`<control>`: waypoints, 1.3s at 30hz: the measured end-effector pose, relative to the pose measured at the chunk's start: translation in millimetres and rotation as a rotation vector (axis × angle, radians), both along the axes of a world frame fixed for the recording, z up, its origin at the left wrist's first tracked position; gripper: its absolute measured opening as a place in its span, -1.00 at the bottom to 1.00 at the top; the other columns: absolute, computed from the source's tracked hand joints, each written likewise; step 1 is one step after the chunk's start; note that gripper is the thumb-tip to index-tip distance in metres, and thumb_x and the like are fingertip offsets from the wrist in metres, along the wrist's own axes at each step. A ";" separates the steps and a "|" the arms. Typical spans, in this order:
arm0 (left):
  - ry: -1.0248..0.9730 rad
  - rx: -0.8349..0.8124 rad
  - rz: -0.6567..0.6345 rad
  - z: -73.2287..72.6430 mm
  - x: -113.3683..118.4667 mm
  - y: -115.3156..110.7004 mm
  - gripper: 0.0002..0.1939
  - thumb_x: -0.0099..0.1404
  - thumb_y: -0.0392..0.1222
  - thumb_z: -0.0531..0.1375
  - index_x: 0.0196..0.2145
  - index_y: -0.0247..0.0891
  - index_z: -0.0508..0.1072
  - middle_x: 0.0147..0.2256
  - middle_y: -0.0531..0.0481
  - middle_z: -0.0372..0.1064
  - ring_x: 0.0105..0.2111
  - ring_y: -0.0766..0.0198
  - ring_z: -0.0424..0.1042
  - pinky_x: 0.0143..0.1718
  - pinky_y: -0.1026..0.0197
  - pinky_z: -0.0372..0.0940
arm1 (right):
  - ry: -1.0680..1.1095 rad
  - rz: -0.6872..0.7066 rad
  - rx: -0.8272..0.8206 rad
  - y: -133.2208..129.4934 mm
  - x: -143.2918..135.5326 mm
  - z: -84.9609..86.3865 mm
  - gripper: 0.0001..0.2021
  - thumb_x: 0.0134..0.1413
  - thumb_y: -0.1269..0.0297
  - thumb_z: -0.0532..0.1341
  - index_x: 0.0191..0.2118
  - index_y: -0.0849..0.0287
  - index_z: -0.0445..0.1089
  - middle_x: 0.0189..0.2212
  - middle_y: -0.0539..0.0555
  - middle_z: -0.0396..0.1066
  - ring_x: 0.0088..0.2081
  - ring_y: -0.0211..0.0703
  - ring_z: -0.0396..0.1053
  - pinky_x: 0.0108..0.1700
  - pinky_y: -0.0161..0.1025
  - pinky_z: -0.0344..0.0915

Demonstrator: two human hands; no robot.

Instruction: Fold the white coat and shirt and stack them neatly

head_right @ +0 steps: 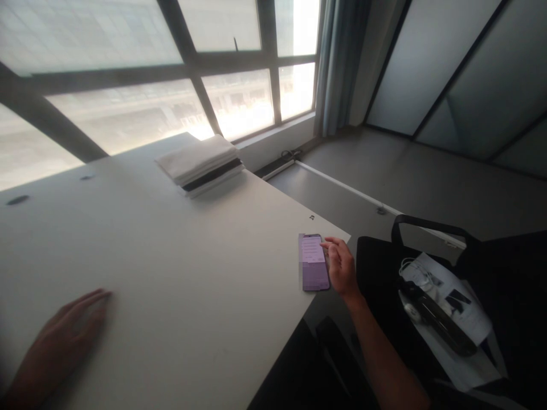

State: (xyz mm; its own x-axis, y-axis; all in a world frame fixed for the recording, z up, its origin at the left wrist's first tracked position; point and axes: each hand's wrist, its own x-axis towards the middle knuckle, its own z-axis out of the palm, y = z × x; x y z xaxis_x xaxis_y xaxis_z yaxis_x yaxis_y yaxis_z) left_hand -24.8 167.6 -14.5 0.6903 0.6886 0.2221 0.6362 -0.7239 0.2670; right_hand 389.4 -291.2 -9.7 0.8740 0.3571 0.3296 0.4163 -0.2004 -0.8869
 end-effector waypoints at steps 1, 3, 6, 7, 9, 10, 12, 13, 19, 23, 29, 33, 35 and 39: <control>-0.002 -0.001 -0.003 0.1 0.0 0.0 -0.50 0.33 0.11 -0.02 0.08 -0.19 0.38 0.15 -0.15 0.30 0.10 -0.04 0.35 0.24 -0.09 0.16 | 0.001 0.000 0.003 -0.5 -0.6 0.1 -0.62 0.36 0.09 -0.01 -0.14 0.14 0.51 0.01 0.16 0.40 0.02 -0.02 0.38 0.04 -0.05 0.36; 0.001 -0.004 -0.010 0.1 -0.1 0.1 -0.50 0.33 0.10 -0.02 0.08 -0.20 0.38 0.15 -0.16 0.30 0.10 -0.04 0.35 0.24 -0.09 0.16 | -0.006 0.004 0.003 -1.4 -1.7 0.6 -0.62 0.36 0.10 0.00 -0.16 0.13 0.53 0.01 0.16 0.40 0.01 -0.01 0.38 0.03 -0.05 0.35; 0.018 -0.007 -0.009 0.6 0.2 -0.2 -0.49 0.34 0.10 -0.03 0.09 -0.22 0.37 0.16 -0.17 0.29 0.11 -0.05 0.33 0.24 -0.10 0.16 | -0.044 0.023 -0.030 -1.7 -3.2 3.2 -0.62 0.35 0.12 0.02 -0.23 0.13 0.56 0.01 0.16 0.38 0.01 -0.01 0.36 0.03 -0.07 0.34; 0.021 -0.007 -0.007 0.9 0.5 -0.5 -0.49 0.35 0.10 -0.04 0.09 -0.22 0.37 0.16 -0.17 0.29 0.11 -0.05 0.33 0.24 -0.11 0.16 | -0.060 0.026 -0.046 -1.5 -3.6 4.5 -0.62 0.34 0.13 0.02 -0.25 0.13 0.57 0.01 0.15 0.38 -0.01 -0.02 0.36 0.03 -0.07 0.33; 0.022 -0.003 -0.004 1.3 1.0 -0.8 -0.49 0.35 0.10 -0.04 0.09 -0.22 0.37 0.16 -0.17 0.29 0.11 -0.05 0.33 0.24 -0.11 0.15 | -0.089 0.032 -0.075 -0.8 -4.3 7.0 -0.64 0.33 0.15 0.04 -0.27 0.13 0.58 0.00 0.15 0.38 -0.05 -0.03 0.36 0.02 -0.07 0.32; 0.021 -0.002 -0.005 1.2 1.1 -0.7 -0.49 0.35 0.10 -0.04 0.09 -0.23 0.37 0.16 -0.17 0.29 0.11 -0.05 0.33 0.25 -0.11 0.15 | -0.098 0.029 -0.080 -0.7 -4.6 8.0 -0.64 0.32 0.16 0.05 -0.28 0.13 0.58 0.00 0.15 0.38 -0.06 -0.03 0.36 0.01 -0.07 0.32; 0.016 -0.001 -0.008 0.8 0.6 0.1 -0.49 0.35 0.10 -0.03 0.10 -0.22 0.36 0.16 -0.17 0.29 0.12 -0.04 0.33 0.26 -0.10 0.14 | -0.103 0.017 -0.069 -1.5 -5.4 9.2 -0.64 0.32 0.17 0.04 -0.29 0.14 0.57 -0.01 0.16 0.38 -0.07 -0.03 0.36 0.00 -0.07 0.32; 0.015 -0.004 -0.009 0.5 0.1 0.6 -0.50 0.35 0.10 -0.03 0.10 -0.22 0.36 0.16 -0.16 0.29 0.12 -0.03 0.33 0.26 -0.09 0.14 | -0.102 0.006 -0.058 -2.7 -5.9 9.3 -0.63 0.32 0.18 0.03 -0.30 0.14 0.57 -0.02 0.16 0.39 -0.07 -0.03 0.36 0.00 -0.07 0.32; 0.016 -0.013 -0.008 1.3 -0.6 0.2 -0.49 0.35 0.12 -0.04 0.09 -0.20 0.36 0.17 -0.16 0.28 0.12 -0.04 0.33 0.26 -0.09 0.14 | -0.105 -0.021 -0.047 -12.9 -11.2 6.4 -0.63 0.31 0.21 0.02 -0.32 0.11 0.57 -0.03 0.14 0.40 -0.08 -0.03 0.37 0.02 -0.04 0.30; 0.017 -0.019 -0.004 3.4 1.5 -2.0 -0.50 0.35 0.12 -0.04 0.09 -0.18 0.36 0.17 -0.13 0.28 0.13 -0.02 0.32 0.27 -0.06 0.13 | -0.112 0.006 -0.065 -13.1 -13.1 6.7 -0.65 0.28 0.20 0.04 -0.35 0.11 0.57 -0.02 0.15 0.39 -0.08 0.00 0.37 -0.02 -0.03 0.33; 0.016 -0.022 0.003 3.9 2.0 -2.0 -0.50 0.33 0.11 -0.02 0.09 -0.18 0.36 0.17 -0.15 0.29 0.13 -0.04 0.32 0.26 -0.09 0.14 | -0.105 -0.095 -0.013 -14.2 -16.2 10.3 -0.63 0.29 0.21 0.02 -0.42 0.11 0.51 -0.10 0.14 0.44 -0.12 -0.01 0.40 -0.03 -0.06 0.32; 0.011 -0.017 0.000 3.9 2.3 -2.5 -0.50 0.34 0.11 -0.02 0.08 -0.20 0.37 0.16 -0.16 0.29 0.12 -0.04 0.33 0.26 -0.10 0.13 | -0.001 -0.242 0.031 -22.6 -19.9 4.7 -0.63 0.30 0.13 0.02 -0.39 0.14 0.48 -0.27 0.13 0.47 -0.32 -0.09 0.39 -0.26 -0.15 0.33; 0.009 -0.018 -0.003 3.7 2.3 -2.3 -0.50 0.34 0.11 -0.03 0.07 -0.21 0.37 0.15 -0.17 0.30 0.12 -0.04 0.33 0.26 -0.10 0.13 | 0.120 -0.279 0.034 -28.9 -22.4 -1.6 -0.62 0.29 0.05 0.04 -0.38 0.15 0.47 -0.41 0.10 0.45 -0.43 -0.12 0.35 -0.40 -0.21 0.28; 0.021 -0.031 0.000 2.4 1.9 -0.9 -0.51 0.32 0.10 -0.01 0.07 -0.19 0.37 0.14 -0.16 0.31 0.13 -0.04 0.32 0.26 -0.11 0.13 | 0.474 -0.150 0.010 -43.0 -30.1 -12.6 -0.54 0.19 -0.15 0.12 -0.40 0.18 0.45 -0.56 0.07 0.39 -0.55 -0.15 0.29 -0.57 -0.28 0.12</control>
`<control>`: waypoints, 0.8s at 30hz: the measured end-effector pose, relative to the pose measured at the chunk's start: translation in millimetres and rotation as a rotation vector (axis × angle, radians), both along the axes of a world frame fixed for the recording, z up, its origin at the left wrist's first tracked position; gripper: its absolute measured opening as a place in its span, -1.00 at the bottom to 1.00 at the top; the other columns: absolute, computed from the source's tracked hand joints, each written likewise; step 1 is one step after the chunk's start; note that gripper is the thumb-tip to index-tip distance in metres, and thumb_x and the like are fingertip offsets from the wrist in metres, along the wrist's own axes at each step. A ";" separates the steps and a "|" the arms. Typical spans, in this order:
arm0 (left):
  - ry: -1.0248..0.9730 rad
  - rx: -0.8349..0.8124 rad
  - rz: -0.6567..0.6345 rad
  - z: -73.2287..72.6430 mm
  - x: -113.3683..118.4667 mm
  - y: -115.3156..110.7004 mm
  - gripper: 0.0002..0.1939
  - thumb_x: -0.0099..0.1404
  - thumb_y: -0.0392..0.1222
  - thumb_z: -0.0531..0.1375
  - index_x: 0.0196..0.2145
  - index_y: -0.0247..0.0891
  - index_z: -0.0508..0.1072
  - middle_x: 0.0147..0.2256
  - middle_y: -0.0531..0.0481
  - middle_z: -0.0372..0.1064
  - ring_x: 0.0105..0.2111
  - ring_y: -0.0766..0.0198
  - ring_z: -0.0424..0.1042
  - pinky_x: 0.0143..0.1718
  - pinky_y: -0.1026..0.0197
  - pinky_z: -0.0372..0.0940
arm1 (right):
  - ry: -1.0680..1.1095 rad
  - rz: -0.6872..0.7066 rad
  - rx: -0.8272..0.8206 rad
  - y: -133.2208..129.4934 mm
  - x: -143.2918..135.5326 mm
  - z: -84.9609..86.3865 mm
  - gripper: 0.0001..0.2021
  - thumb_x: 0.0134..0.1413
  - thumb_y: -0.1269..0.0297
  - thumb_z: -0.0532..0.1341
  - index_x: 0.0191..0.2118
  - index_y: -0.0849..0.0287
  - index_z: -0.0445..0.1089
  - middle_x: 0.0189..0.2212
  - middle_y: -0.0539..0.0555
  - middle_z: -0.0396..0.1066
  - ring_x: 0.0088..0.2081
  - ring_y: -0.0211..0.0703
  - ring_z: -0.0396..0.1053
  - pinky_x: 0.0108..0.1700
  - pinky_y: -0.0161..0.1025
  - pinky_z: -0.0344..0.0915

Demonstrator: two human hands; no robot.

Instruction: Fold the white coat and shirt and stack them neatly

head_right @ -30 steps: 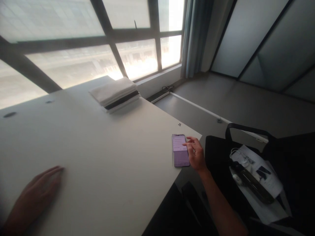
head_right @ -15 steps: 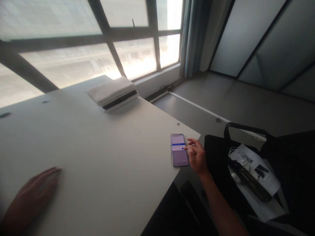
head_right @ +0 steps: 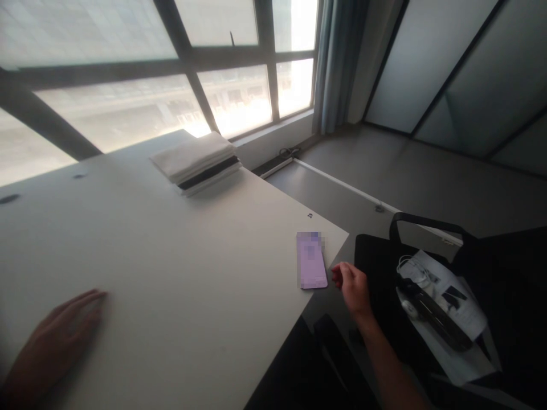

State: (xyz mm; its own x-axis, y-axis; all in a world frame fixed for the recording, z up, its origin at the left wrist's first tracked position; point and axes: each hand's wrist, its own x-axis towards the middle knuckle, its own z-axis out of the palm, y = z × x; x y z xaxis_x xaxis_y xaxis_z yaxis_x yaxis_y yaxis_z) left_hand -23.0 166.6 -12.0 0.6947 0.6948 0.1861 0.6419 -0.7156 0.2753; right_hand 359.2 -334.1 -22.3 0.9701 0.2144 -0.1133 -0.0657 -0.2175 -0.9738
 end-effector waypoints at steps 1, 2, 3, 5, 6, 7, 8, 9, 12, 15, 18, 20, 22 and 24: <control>0.000 0.003 0.002 -0.3 -0.1 0.3 -0.51 0.32 0.10 -0.02 0.07 -0.19 0.37 0.14 -0.15 0.31 0.13 -0.04 0.32 0.26 -0.11 0.14 | 0.096 0.078 0.027 -3.3 -2.4 -1.0 -0.52 0.17 -0.18 0.14 -0.39 0.19 0.46 -0.56 0.08 0.40 -0.56 -0.16 0.28 -0.58 -0.29 0.11; -0.003 0.008 0.003 -0.6 -0.2 0.4 -0.51 0.32 0.10 -0.02 0.07 -0.19 0.37 0.14 -0.15 0.31 0.13 -0.04 0.32 0.26 -0.11 0.14 | 0.189 0.159 0.063 -6.2 -4.7 -1.1 -0.50 0.16 -0.20 0.14 -0.36 0.21 0.47 -0.54 0.09 0.41 -0.56 -0.17 0.29 -0.58 -0.29 0.10; -0.008 0.015 0.003 -0.7 -0.2 0.5 -0.50 0.32 0.11 -0.03 0.07 -0.19 0.37 0.14 -0.16 0.31 0.13 -0.04 0.33 0.26 -0.11 0.14 | 0.270 0.235 0.106 -8.8 -6.8 -0.4 -0.49 0.16 -0.21 0.15 -0.32 0.22 0.48 -0.51 0.11 0.44 -0.54 -0.18 0.30 -0.57 -0.30 0.10; -0.014 0.022 -0.004 -0.7 -0.3 0.6 -0.49 0.33 0.12 -0.04 0.08 -0.20 0.37 0.14 -0.17 0.30 0.12 -0.04 0.33 0.26 -0.09 0.14 | 0.376 0.358 0.183 -12.6 -9.6 2.3 -0.51 0.18 -0.17 0.16 -0.24 0.24 0.48 -0.45 0.13 0.47 -0.50 -0.19 0.32 -0.54 -0.31 0.11; -0.011 0.023 -0.005 -0.6 -0.3 0.7 -0.49 0.33 0.12 -0.04 0.08 -0.20 0.37 0.14 -0.17 0.30 0.12 -0.04 0.33 0.26 -0.09 0.14 | 0.402 0.404 0.207 -13.9 -10.2 3.7 -0.52 0.20 -0.15 0.16 -0.23 0.24 0.48 -0.42 0.14 0.47 -0.48 -0.19 0.33 -0.53 -0.31 0.11; -0.006 0.022 -0.004 -0.6 -0.4 0.9 -0.48 0.33 0.12 -0.04 0.09 -0.21 0.37 0.15 -0.17 0.30 0.12 -0.04 0.33 0.26 -0.09 0.14 | 0.414 0.440 0.221 -14.7 -10.2 4.9 -0.54 0.20 -0.13 0.17 -0.23 0.24 0.49 -0.41 0.14 0.47 -0.47 -0.20 0.33 -0.52 -0.32 0.10; 0.001 0.019 -0.005 -0.6 -0.4 1.2 -0.48 0.34 0.12 -0.04 0.09 -0.22 0.37 0.15 -0.17 0.29 0.13 -0.05 0.32 0.26 -0.09 0.14 | 0.418 0.469 0.226 -15.3 -9.8 5.8 -0.55 0.21 -0.12 0.18 -0.24 0.24 0.49 -0.40 0.14 0.47 -0.46 -0.20 0.32 -0.52 -0.32 0.10; 0.006 0.017 -0.006 -0.7 -0.4 1.5 -0.48 0.34 0.12 -0.04 0.09 -0.22 0.37 0.15 -0.18 0.29 0.13 -0.05 0.32 0.26 -0.09 0.14 | 0.416 0.490 0.226 -15.7 -9.1 6.2 -0.57 0.21 -0.11 0.19 -0.25 0.24 0.49 -0.40 0.13 0.47 -0.46 -0.21 0.32 -0.52 -0.32 0.10; -0.005 0.019 -0.006 -1.4 -0.3 2.0 -0.49 0.34 0.12 -0.04 0.08 -0.22 0.37 0.15 -0.17 0.30 0.13 -0.04 0.32 0.26 -0.09 0.13 | 0.403 0.536 0.231 -16.7 -6.9 4.7 -0.60 0.19 -0.07 0.23 -0.24 0.23 0.49 -0.37 0.12 0.47 -0.45 -0.23 0.31 -0.49 -0.33 0.12; -0.015 0.022 -0.009 -1.8 -0.1 1.7 -0.51 0.34 0.11 -0.03 0.07 -0.20 0.37 0.14 -0.16 0.30 0.13 -0.03 0.33 0.26 -0.08 0.13 | 0.400 0.559 0.242 -18.4 -6.0 1.5 -0.63 0.18 -0.03 0.25 -0.20 0.24 0.50 -0.35 0.13 0.48 -0.43 -0.23 0.33 -0.46 -0.31 0.15; -0.016 0.027 -0.022 -1.2 -0.1 1.0 -0.50 0.35 0.10 -0.04 0.08 -0.21 0.37 0.15 -0.16 0.30 0.12 -0.03 0.33 0.26 -0.07 0.14 | 0.399 0.576 0.245 -19.7 -6.2 -1.4 -0.63 0.17 -0.01 0.27 -0.15 0.23 0.51 -0.32 0.13 0.49 -0.41 -0.22 0.35 -0.42 -0.30 0.18; -0.013 0.031 -0.021 -0.7 0.1 0.6 -0.49 0.35 0.11 -0.04 0.08 -0.23 0.37 0.15 -0.18 0.29 0.12 -0.04 0.33 0.26 -0.07 0.14 | 0.392 0.585 0.249 -19.9 -6.5 -2.7 -0.64 0.18 0.00 0.27 -0.14 0.23 0.51 -0.31 0.14 0.49 -0.39 -0.22 0.35 -0.39 -0.29 0.20; -0.005 0.029 -0.015 -0.6 0.2 0.5 -0.48 0.35 0.11 -0.05 0.08 -0.24 0.37 0.15 -0.18 0.29 0.11 -0.04 0.33 0.25 -0.07 0.14 | 0.383 0.590 0.250 -19.7 -6.4 -3.8 -0.64 0.18 0.01 0.27 -0.13 0.23 0.52 -0.30 0.14 0.50 -0.38 -0.20 0.35 -0.37 -0.27 0.22; 0.000 0.030 -0.012 -1.1 0.2 1.0 -0.48 0.36 0.12 -0.05 0.08 -0.24 0.37 0.15 -0.18 0.30 0.12 -0.04 0.33 0.25 -0.06 0.14 | 0.373 0.591 0.249 -19.6 -6.0 -5.1 -0.63 0.19 0.00 0.26 -0.11 0.23 0.52 -0.30 0.15 0.50 -0.37 -0.19 0.35 -0.36 -0.26 0.23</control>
State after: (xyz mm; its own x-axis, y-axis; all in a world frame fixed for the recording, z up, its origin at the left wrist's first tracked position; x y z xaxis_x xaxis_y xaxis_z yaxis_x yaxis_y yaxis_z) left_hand -22.8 167.6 -13.1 0.7028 0.6807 0.2067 0.6333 -0.7311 0.2539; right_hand 353.2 -353.8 -27.4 0.5916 0.7514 -0.2924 -0.3419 -0.0946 -0.9350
